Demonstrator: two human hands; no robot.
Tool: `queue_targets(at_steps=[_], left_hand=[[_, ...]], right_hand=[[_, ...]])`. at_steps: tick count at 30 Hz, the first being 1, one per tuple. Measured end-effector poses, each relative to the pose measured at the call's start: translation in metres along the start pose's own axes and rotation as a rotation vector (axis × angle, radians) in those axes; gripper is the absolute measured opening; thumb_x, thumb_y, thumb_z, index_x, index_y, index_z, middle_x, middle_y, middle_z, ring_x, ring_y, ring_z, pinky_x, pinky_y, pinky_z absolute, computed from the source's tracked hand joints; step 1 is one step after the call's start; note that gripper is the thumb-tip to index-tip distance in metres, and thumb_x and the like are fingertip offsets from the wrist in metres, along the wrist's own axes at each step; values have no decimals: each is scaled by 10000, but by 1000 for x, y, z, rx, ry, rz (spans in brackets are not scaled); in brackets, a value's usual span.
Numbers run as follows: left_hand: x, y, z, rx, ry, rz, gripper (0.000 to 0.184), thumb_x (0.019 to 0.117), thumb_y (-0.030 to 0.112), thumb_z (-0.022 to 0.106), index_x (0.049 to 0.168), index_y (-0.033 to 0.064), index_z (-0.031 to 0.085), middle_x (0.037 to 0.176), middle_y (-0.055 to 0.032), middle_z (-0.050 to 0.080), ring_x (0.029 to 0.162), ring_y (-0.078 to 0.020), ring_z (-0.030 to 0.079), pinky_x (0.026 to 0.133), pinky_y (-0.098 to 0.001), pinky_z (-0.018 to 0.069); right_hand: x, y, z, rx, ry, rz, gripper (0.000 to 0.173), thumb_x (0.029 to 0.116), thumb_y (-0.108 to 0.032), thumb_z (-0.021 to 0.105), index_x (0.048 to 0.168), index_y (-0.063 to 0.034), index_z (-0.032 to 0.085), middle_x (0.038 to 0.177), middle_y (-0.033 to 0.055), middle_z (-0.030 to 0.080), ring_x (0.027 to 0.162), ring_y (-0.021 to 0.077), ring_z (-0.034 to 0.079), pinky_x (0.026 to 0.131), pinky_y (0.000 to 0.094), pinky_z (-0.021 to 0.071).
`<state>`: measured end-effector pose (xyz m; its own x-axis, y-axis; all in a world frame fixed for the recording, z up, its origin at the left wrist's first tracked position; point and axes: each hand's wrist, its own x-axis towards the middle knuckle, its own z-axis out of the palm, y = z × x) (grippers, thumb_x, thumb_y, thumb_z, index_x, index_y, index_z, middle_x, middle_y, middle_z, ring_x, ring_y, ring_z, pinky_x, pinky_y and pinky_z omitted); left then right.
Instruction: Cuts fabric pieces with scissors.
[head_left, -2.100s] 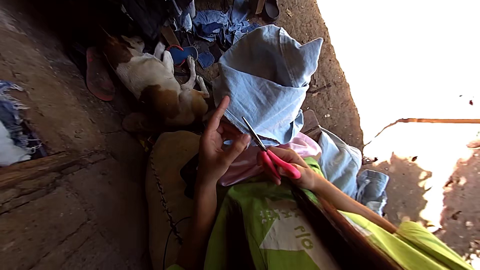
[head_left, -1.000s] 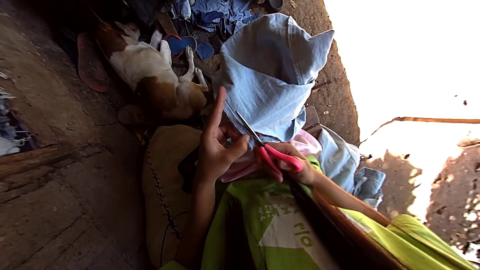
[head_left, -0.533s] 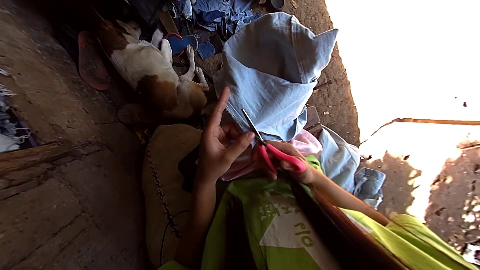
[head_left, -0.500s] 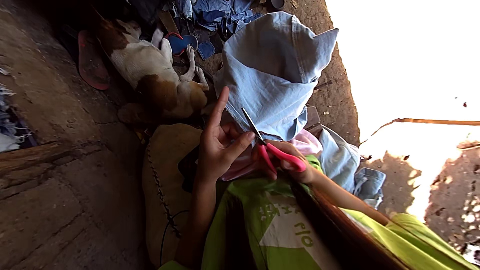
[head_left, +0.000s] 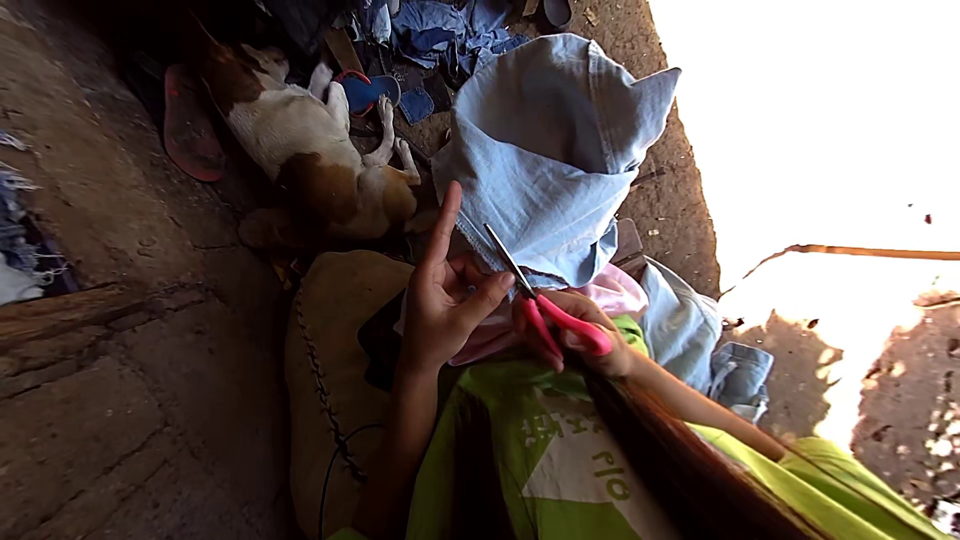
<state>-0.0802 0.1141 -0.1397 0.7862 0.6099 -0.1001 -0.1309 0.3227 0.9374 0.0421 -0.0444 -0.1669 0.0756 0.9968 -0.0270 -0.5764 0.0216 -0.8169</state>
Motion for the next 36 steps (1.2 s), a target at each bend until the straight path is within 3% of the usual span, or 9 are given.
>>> queue_targets(at_steps=[5, 9, 11, 15, 20, 26, 30, 36], left_hand=[[0, 1, -1, 13, -9, 9, 971, 836, -100, 693, 1638, 154, 209, 1308, 3, 624, 783, -15, 671, 752, -187, 596], [2, 2, -2, 28, 39, 54, 745, 897, -27, 688, 1564, 109, 383, 1135, 31, 689, 808, -20, 670, 778, -186, 586], [2, 4, 0, 37, 87, 77, 680, 913, 18, 699, 1532, 62, 421, 1140, 32, 700, 837, -26, 681, 795, -192, 587], [0, 10, 4, 101, 139, 47, 713, 891, 14, 733, 1532, 66, 424, 1233, 24, 676, 849, -26, 689, 784, -189, 593], [3, 12, 4, 117, 89, 29, 810, 836, -89, 690, 1566, 97, 391, 1004, 23, 714, 655, -7, 631, 642, -150, 564], [2, 9, 2, 56, 12, 60, 862, 834, -91, 712, 1590, 108, 347, 1090, 21, 712, 707, -9, 659, 691, -168, 587], [0, 9, 2, 46, 28, 69, 855, 844, -86, 708, 1592, 118, 349, 1142, 17, 704, 716, -13, 662, 697, -170, 589], [-1, 8, 2, 59, 36, 71, 859, 837, -87, 708, 1590, 108, 345, 1068, 25, 717, 717, -13, 665, 705, -174, 591]], right_hand=[[3, -1, -1, -40, 11, -19, 401, 1042, -468, 519, 1094, -90, 644, 790, -141, 619, 638, -106, 540, 561, 80, 446], [1, 0, -2, -73, 25, -27, 391, 1046, -446, 518, 1109, -80, 641, 771, -146, 613, 638, -108, 537, 572, 80, 445], [0, 0, -2, -107, 25, -36, 396, 1047, -436, 515, 1112, -64, 634, 767, -143, 606, 645, -108, 537, 579, 80, 446], [-1, 0, -3, -211, 14, -60, 438, 1050, -435, 490, 1119, -21, 616, 766, -122, 594, 659, -116, 520, 589, 73, 434], [-2, -2, -4, -187, -3, -29, 472, 1038, -489, 497, 1107, -39, 621, 768, -120, 605, 648, -109, 526, 582, 80, 437], [2, -2, 1, -1, -32, -4, 512, 1005, -580, 511, 1114, -93, 625, 797, -122, 635, 683, -83, 569, 617, 100, 466], [-1, -2, 0, 16, -15, -33, 432, 1033, -491, 524, 1093, -82, 651, 760, -136, 620, 639, -109, 539, 565, 74, 430], [-1, -2, 2, -2, -8, -20, 439, 1034, -492, 521, 1111, -78, 646, 774, -135, 624, 643, -110, 541, 573, 76, 438]])
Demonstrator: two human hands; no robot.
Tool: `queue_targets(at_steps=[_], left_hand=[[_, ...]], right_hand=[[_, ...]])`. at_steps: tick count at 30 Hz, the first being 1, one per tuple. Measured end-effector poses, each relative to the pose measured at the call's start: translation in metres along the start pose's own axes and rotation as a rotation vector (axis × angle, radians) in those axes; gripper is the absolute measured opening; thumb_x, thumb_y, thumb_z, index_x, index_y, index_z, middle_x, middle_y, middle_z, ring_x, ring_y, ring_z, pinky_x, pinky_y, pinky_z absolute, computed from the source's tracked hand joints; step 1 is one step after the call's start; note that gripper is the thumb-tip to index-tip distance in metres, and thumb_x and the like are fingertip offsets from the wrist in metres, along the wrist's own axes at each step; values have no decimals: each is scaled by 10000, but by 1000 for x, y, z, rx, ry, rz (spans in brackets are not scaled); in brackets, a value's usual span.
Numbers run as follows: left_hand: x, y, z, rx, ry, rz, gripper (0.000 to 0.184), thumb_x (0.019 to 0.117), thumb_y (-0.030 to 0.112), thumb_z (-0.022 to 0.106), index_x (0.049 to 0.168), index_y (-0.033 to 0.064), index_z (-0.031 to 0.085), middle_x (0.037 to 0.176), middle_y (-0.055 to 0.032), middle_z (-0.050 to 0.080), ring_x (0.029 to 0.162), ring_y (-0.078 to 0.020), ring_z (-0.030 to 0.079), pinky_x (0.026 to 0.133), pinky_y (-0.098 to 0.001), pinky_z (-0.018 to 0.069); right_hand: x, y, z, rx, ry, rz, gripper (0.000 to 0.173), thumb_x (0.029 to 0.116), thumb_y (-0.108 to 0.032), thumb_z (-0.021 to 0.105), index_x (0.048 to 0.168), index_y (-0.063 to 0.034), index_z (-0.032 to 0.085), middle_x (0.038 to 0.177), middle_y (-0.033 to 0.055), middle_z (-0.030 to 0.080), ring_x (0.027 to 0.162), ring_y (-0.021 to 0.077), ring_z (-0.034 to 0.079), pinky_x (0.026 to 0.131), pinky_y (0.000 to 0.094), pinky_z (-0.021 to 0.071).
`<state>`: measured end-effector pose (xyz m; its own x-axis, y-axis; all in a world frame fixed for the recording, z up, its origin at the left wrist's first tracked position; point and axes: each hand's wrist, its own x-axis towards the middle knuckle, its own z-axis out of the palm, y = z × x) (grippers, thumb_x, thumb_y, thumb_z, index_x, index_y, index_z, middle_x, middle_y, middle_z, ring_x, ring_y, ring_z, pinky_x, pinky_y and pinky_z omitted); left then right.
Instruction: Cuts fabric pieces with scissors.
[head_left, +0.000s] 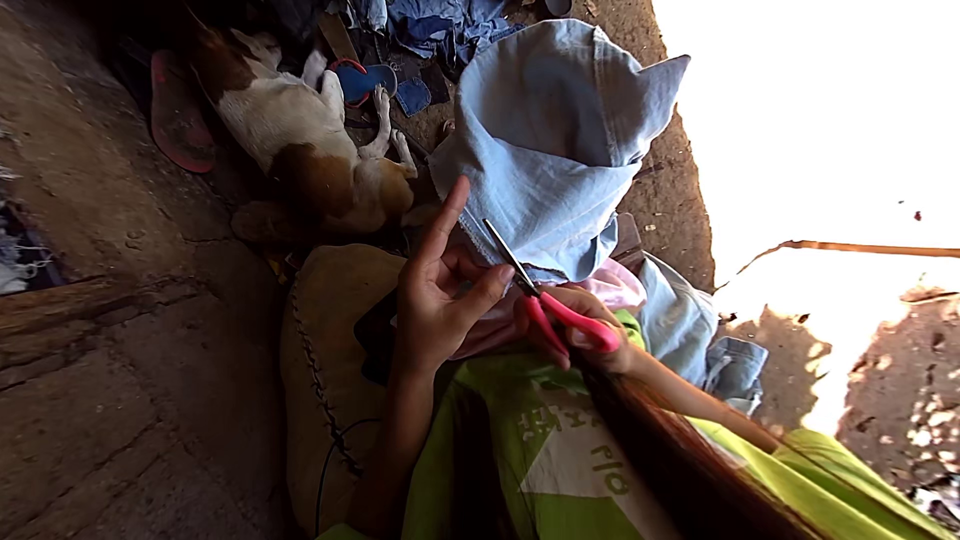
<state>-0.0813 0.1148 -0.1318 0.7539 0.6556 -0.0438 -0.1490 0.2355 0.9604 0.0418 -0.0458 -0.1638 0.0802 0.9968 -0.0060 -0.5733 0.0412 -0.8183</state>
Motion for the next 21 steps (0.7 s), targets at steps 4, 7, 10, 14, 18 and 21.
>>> queue_targets(at_steps=[4, 7, 10, 14, 18, 21], left_hand=[[-2, -1, 0, 13, 8, -6, 865, 836, -77, 715, 1593, 106, 340, 1080, 20, 710, 705, -14, 657, 692, -170, 587], [-3, -1, 1, -1, 1, -12, 862, 835, -80, 715, 1591, 107, 346, 1057, 16, 713, 719, -18, 663, 697, -174, 589], [-3, -2, -1, -9, -1, -9, 855, 839, -79, 718, 1588, 119, 357, 1064, 15, 718, 732, -24, 672, 710, -182, 595], [-1, -3, -2, -26, 23, 7, 708, 876, 11, 708, 1528, 71, 439, 1088, 46, 709, 752, 0, 659, 731, -173, 584], [0, 0, 0, -10, 93, -12, 625, 860, -33, 684, 1458, 34, 515, 1129, 25, 701, 801, -21, 672, 757, -183, 586], [-1, 4, 2, 24, 130, -44, 668, 837, -64, 682, 1469, 86, 525, 990, 35, 712, 673, -8, 634, 649, -151, 561]], right_hand=[[0, -1, 1, -35, -4, 7, 433, 1039, -479, 517, 1104, -67, 634, 757, -129, 608, 641, -106, 537, 576, 79, 440], [3, 0, 1, -51, -16, 10, 481, 1029, -534, 503, 1127, -77, 619, 810, -114, 635, 677, -89, 563, 605, 95, 465], [2, -2, 1, -62, 6, 1, 439, 1043, -479, 506, 1103, -64, 635, 776, -124, 609, 637, -109, 526, 564, 76, 431], [0, 0, 0, -89, 7, -8, 444, 1045, -479, 501, 1096, -59, 635, 783, -123, 606, 640, -114, 519, 565, 71, 427], [-1, 1, 0, -110, 4, -10, 432, 1047, -475, 499, 1078, -63, 626, 781, -123, 599, 652, -109, 529, 577, 77, 439], [0, 1, -2, -134, -7, -2, 436, 1048, -464, 498, 1106, -51, 623, 779, -125, 607, 655, -112, 534, 583, 76, 443]])
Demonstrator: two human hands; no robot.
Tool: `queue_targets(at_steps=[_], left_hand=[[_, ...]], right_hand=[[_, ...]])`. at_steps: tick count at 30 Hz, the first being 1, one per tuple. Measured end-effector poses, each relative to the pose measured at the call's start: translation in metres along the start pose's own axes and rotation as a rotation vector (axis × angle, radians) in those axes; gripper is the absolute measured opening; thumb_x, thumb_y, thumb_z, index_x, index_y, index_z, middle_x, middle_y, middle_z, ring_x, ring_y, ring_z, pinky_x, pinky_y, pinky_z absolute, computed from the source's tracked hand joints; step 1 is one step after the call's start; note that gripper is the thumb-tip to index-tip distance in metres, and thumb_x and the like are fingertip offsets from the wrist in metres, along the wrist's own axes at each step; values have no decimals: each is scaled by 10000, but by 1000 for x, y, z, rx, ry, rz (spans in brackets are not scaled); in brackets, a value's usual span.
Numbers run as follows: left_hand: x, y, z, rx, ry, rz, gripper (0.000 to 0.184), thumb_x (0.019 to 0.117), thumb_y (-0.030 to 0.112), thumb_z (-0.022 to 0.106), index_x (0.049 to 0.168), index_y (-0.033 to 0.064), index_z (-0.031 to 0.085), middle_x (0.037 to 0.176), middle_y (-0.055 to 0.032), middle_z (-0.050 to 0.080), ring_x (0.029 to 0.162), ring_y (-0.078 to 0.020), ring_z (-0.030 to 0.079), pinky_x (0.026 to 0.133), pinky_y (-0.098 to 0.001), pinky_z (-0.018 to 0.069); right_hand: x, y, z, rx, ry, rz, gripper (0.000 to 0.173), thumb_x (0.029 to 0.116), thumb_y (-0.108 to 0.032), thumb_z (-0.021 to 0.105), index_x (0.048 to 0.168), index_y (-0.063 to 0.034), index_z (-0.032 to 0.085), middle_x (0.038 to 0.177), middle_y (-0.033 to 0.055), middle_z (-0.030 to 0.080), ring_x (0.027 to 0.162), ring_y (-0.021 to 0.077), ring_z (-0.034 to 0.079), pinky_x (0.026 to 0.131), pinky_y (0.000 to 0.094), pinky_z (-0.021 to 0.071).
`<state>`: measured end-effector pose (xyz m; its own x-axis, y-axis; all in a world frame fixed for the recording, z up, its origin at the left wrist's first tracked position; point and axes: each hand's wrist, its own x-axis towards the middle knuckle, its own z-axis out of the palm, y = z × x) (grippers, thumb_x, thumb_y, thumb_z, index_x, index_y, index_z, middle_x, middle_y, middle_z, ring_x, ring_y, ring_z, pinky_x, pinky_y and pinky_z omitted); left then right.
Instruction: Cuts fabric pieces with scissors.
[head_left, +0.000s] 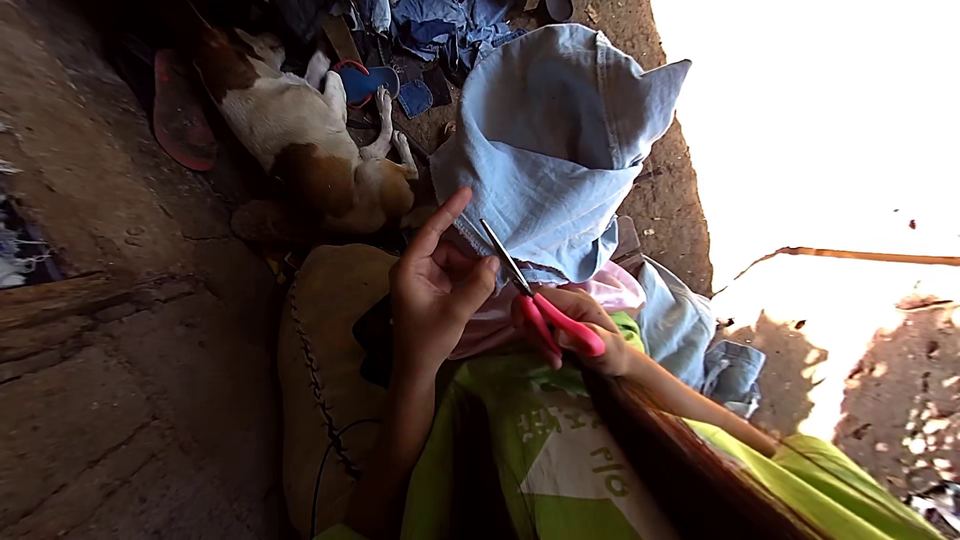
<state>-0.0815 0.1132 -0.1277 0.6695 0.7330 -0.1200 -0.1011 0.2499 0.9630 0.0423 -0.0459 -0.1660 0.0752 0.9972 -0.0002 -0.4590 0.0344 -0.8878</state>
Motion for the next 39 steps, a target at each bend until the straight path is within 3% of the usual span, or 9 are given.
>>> queue_targets(at_steps=[6, 12, 21, 24, 25, 28, 31, 34, 39], left_hand=[[-2, 3, 3, -3, -12, -8, 749, 792, -95, 670, 1495, 98, 497, 957, 31, 717, 611, -6, 621, 573, -153, 557], [-3, 2, 1, -6, 9, -6, 752, 795, -95, 669, 1498, 114, 503, 969, 25, 720, 584, -2, 600, 541, -135, 531], [-5, 2, 2, 5, 22, -18, 755, 786, -81, 682, 1492, 127, 515, 977, 32, 721, 577, -1, 602, 530, -135, 531], [-6, 2, 3, -4, 16, -16, 761, 780, -88, 683, 1492, 116, 508, 900, 39, 718, 571, 1, 600, 535, -136, 530], [-6, 2, 4, -9, 21, -14, 769, 777, -96, 682, 1495, 111, 502, 930, 38, 721, 569, 2, 600, 534, -137, 532], [-6, 2, 1, -10, -6, -13, 865, 769, -110, 679, 1555, 129, 411, 1240, 21, 658, 593, 5, 585, 551, -141, 540], [-4, -1, 0, -24, -21, -23, 802, 785, -76, 675, 1527, 138, 461, 928, 43, 712, 584, -1, 610, 542, -143, 542], [-2, -1, 0, -53, -32, -18, 672, 864, -14, 670, 1496, 121, 487, 1021, 27, 701, 613, -4, 604, 545, -145, 539], [-3, 1, 2, -28, -36, 6, 739, 844, -50, 671, 1525, 146, 463, 922, 23, 692, 585, -16, 595, 545, -150, 543]], right_hand=[[5, -3, 0, -2, -25, 45, 525, 1011, -572, 499, 1120, -71, 612, 805, -123, 625, 686, -94, 553, 613, 94, 456], [2, 0, -1, -28, -13, -14, 459, 1045, -476, 496, 1090, -39, 627, 754, -124, 591, 631, -123, 508, 558, 65, 415], [3, -2, 2, -7, -14, -6, 440, 1052, -463, 489, 1092, -46, 622, 778, -119, 600, 645, -119, 517, 569, 70, 426], [6, -2, 4, 3, -17, 15, 483, 1036, -520, 493, 1126, -61, 613, 786, -131, 616, 665, -106, 547, 597, 86, 457], [7, -2, 4, -6, -12, 15, 494, 1035, -527, 488, 1123, -57, 613, 771, -134, 611, 657, -107, 545, 594, 87, 455], [5, -2, 4, -27, -1, -5, 473, 1052, -488, 478, 1095, -40, 623, 767, -123, 597, 637, -117, 518, 567, 72, 432], [0, -2, 2, -34, -1, 3, 476, 1052, -493, 476, 1094, -42, 624, 779, -119, 596, 641, -119, 518, 565, 68, 431], [-1, -2, 2, -46, -8, -2, 487, 1055, -494, 468, 1099, -33, 618, 773, -114, 598, 647, -115, 523, 576, 70, 434], [0, -2, 0, -16, -31, 1, 504, 1039, -520, 486, 1132, -42, 616, 801, -104, 608, 677, -104, 533, 602, 82, 441]])
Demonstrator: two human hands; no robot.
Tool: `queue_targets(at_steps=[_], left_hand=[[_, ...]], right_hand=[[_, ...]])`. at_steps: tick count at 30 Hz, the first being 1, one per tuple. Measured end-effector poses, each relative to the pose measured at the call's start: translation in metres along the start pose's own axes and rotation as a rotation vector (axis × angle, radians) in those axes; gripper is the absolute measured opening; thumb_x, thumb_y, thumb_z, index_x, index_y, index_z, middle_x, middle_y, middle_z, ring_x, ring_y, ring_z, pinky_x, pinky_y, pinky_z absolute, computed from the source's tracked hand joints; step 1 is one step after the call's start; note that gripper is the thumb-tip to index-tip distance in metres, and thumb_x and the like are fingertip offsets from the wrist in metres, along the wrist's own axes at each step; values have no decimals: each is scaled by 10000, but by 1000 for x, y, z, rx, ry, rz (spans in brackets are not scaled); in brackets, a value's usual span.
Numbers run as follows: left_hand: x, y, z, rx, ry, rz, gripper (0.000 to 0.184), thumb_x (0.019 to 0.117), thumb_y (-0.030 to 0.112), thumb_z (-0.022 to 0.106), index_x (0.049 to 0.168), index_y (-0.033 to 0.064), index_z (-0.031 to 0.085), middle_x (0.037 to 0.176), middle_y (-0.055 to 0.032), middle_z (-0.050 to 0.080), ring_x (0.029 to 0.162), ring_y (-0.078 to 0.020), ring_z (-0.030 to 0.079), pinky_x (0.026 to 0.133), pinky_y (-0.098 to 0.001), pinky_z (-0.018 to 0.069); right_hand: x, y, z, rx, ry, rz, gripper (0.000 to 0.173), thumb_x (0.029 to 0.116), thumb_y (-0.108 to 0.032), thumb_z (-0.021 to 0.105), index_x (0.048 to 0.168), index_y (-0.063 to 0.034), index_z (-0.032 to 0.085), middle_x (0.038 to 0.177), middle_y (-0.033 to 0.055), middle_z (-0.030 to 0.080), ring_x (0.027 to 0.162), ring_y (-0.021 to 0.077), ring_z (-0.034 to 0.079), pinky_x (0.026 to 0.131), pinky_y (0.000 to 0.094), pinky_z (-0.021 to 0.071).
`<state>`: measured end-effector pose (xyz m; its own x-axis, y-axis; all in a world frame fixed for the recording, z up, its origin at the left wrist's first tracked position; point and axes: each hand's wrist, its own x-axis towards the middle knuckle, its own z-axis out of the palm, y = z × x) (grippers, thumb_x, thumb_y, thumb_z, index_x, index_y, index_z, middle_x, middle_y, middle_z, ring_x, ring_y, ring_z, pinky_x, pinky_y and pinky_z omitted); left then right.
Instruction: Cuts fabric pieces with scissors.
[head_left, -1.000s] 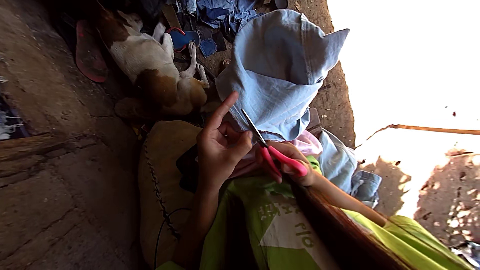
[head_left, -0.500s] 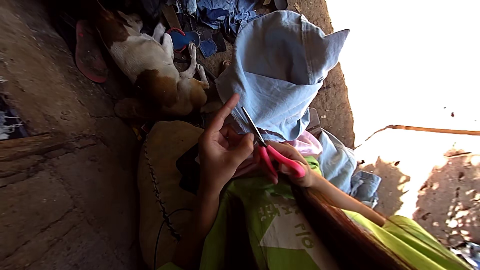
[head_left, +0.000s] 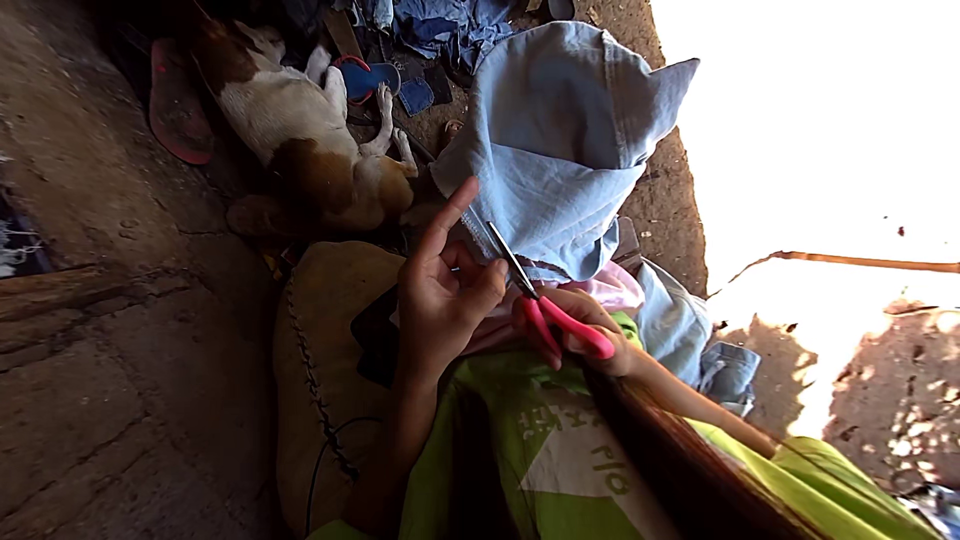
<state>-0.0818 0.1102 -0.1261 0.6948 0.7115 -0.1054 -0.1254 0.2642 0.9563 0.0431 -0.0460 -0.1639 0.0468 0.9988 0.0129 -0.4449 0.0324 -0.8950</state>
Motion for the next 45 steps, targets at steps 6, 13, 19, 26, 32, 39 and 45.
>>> queue_targets(at_steps=[6, 13, 19, 26, 32, 39, 45], left_hand=[[-2, -1, 0, -38, -13, 21, 793, 826, -63, 695, 1547, 137, 433, 895, 17, 702, 586, -27, 619, 550, -166, 563], [-3, -1, -1, -38, -9, 24, 791, 828, -73, 683, 1548, 138, 432, 965, 15, 714, 606, -24, 633, 558, -164, 568], [-4, -2, -1, -48, -19, 4, 796, 834, -52, 695, 1552, 164, 429, 841, 26, 692, 586, -26, 622, 551, -161, 560], [-6, -3, 0, -46, -3, 6, 786, 831, -58, 698, 1544, 152, 441, 953, 10, 715, 602, -28, 629, 553, -165, 566], [-4, -5, 4, -67, 78, 32, 604, 891, -24, 685, 1468, 59, 527, 1385, 11, 617, 836, -21, 680, 706, -182, 590], [-6, -1, 2, -9, 59, -13, 739, 835, -37, 705, 1520, 139, 491, 922, 36, 708, 586, -7, 590, 572, -152, 545], [-6, -1, 1, -35, 59, -1, 749, 826, -58, 699, 1517, 141, 492, 1048, 19, 721, 588, -6, 600, 548, -146, 543]], right_hand=[[2, -1, 2, 1, 9, -3, 513, 1030, -539, 491, 1103, -49, 625, 759, -117, 602, 647, -108, 526, 579, 79, 431], [2, 0, 4, -30, 3, -21, 502, 1046, -508, 478, 1122, -29, 607, 776, -108, 597, 664, -116, 519, 594, 73, 431], [0, -1, 5, -59, 32, -22, 481, 1043, -489, 495, 1119, -30, 616, 760, -120, 592, 645, -128, 507, 573, 63, 420], [1, 0, 5, -59, 57, -45, 474, 1048, -484, 490, 1098, -34, 631, 767, -121, 592, 637, -135, 497, 561, 55, 410], [-4, 1, 4, -108, 71, -23, 469, 1046, -463, 491, 1115, -17, 622, 755, -120, 588, 647, -130, 504, 581, 60, 419], [0, 1, 1, -78, 11, 1, 540, 1034, -535, 482, 1145, -21, 605, 774, -107, 597, 664, -111, 523, 598, 81, 437], [0, -1, 1, -62, 34, -15, 483, 1037, -503, 499, 1078, -40, 635, 740, -123, 584, 621, -129, 495, 552, 63, 409]])
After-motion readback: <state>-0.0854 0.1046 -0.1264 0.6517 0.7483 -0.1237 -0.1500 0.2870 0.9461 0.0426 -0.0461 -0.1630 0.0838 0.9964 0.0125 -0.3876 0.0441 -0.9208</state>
